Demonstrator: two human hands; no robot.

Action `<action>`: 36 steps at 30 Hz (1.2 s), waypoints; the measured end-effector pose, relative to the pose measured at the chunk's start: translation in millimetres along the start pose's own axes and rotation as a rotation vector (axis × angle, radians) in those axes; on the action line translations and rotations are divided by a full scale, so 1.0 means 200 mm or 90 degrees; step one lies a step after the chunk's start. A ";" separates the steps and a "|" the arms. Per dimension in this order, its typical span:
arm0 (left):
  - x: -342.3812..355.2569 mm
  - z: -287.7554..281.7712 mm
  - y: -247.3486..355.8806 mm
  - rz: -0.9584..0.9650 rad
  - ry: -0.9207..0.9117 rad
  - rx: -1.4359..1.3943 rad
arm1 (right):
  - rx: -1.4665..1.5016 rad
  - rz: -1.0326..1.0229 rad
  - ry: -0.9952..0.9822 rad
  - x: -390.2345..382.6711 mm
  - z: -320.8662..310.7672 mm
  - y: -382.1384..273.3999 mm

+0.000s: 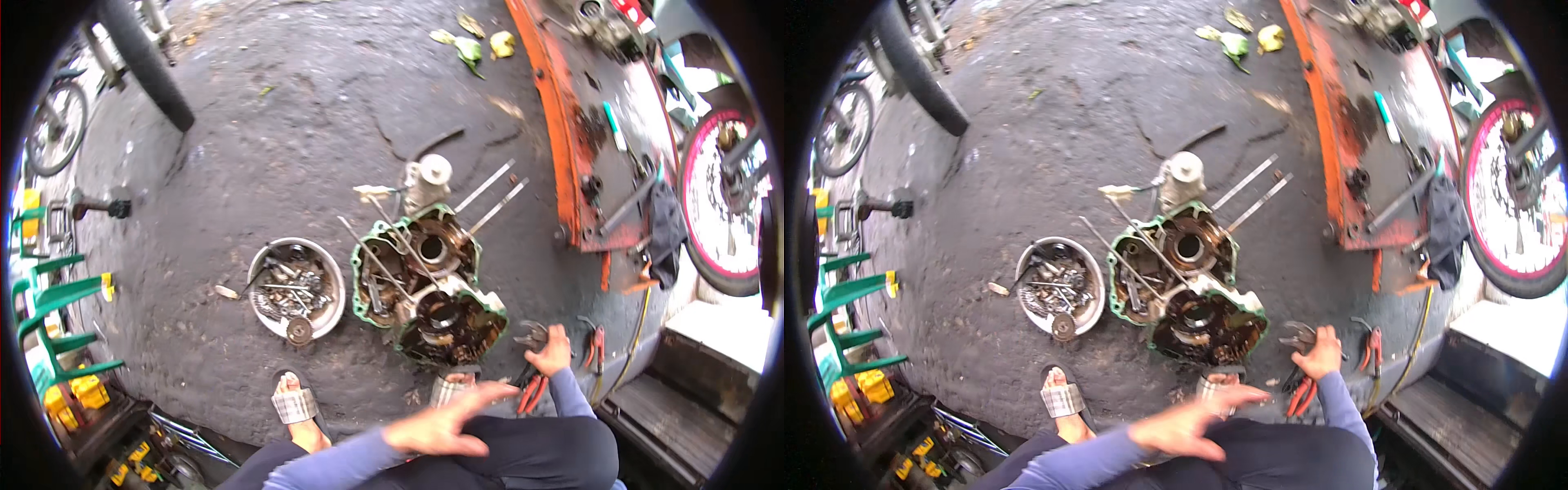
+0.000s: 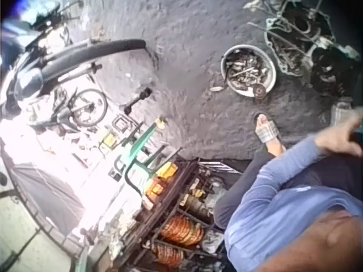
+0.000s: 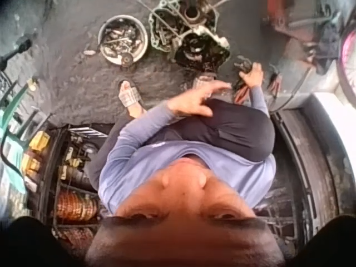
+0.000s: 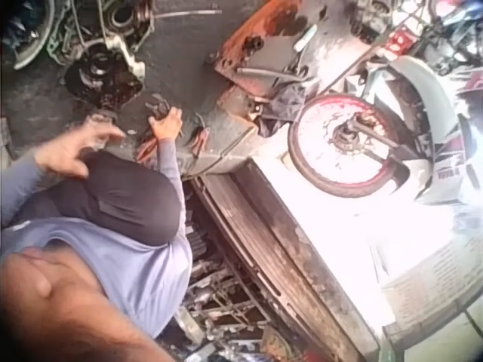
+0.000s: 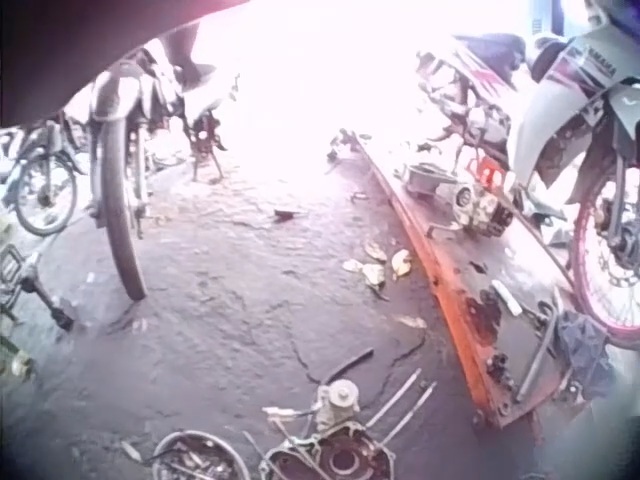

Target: Disassemble a motorcycle engine case and manipulate internal components using various tools.

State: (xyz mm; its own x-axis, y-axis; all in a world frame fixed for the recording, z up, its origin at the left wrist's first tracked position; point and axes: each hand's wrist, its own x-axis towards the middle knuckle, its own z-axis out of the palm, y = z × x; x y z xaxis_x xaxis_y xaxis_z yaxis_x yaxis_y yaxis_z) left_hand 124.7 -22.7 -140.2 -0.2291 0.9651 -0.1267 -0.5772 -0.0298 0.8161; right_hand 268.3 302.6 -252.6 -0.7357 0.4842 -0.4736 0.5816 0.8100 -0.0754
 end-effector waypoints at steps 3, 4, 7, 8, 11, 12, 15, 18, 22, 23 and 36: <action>0.09 0.19 -0.15 0.088 -0.136 0.006 | 0.175 -0.067 0.112 0.04 -0.26 -0.16; 0.08 0.14 -0.12 0.087 -0.143 0.087 | 0.301 -0.070 0.103 0.04 -0.39 -0.22; 0.07 -0.13 0.01 -0.075 -0.125 0.261 | 0.515 -0.099 0.060 -0.02 -0.76 -0.57; 0.06 -0.14 -0.01 0.038 0.183 0.083 | 0.500 -0.101 -0.046 -0.05 -0.90 -0.70; 0.23 -0.33 0.22 0.124 0.241 -0.092 | 0.606 -0.141 -0.298 -0.06 -1.02 -0.98; 0.27 -0.39 0.17 0.152 0.178 -0.264 | 0.622 -0.200 -0.347 -0.03 -0.97 -1.04; 0.28 -0.47 0.31 0.141 0.071 -0.415 | 0.468 -0.400 -0.326 0.02 -0.98 -1.12; 0.28 -0.45 0.35 0.270 0.178 -0.482 | 0.296 -0.443 -0.020 -0.05 -1.00 -1.08; 0.27 -0.53 0.43 0.364 0.197 -0.578 | 0.205 -0.545 0.126 -0.03 -0.79 -0.95; 0.27 -0.53 0.44 0.362 0.196 -0.581 | 0.205 -0.546 0.124 0.00 -0.77 -0.94; 0.24 -0.52 0.29 0.348 0.170 -0.528 | 0.853 -0.281 -0.814 0.12 -0.70 -0.94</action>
State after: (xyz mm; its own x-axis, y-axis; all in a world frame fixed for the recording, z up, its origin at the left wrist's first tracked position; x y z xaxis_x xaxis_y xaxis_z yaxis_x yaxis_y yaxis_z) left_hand -1.0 -6.0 -156.5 -0.7307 0.6801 -0.0585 -0.6789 -0.7151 0.1667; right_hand 92.7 208.8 -127.6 -0.5899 -0.6640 -0.4595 0.7608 -0.2664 -0.5918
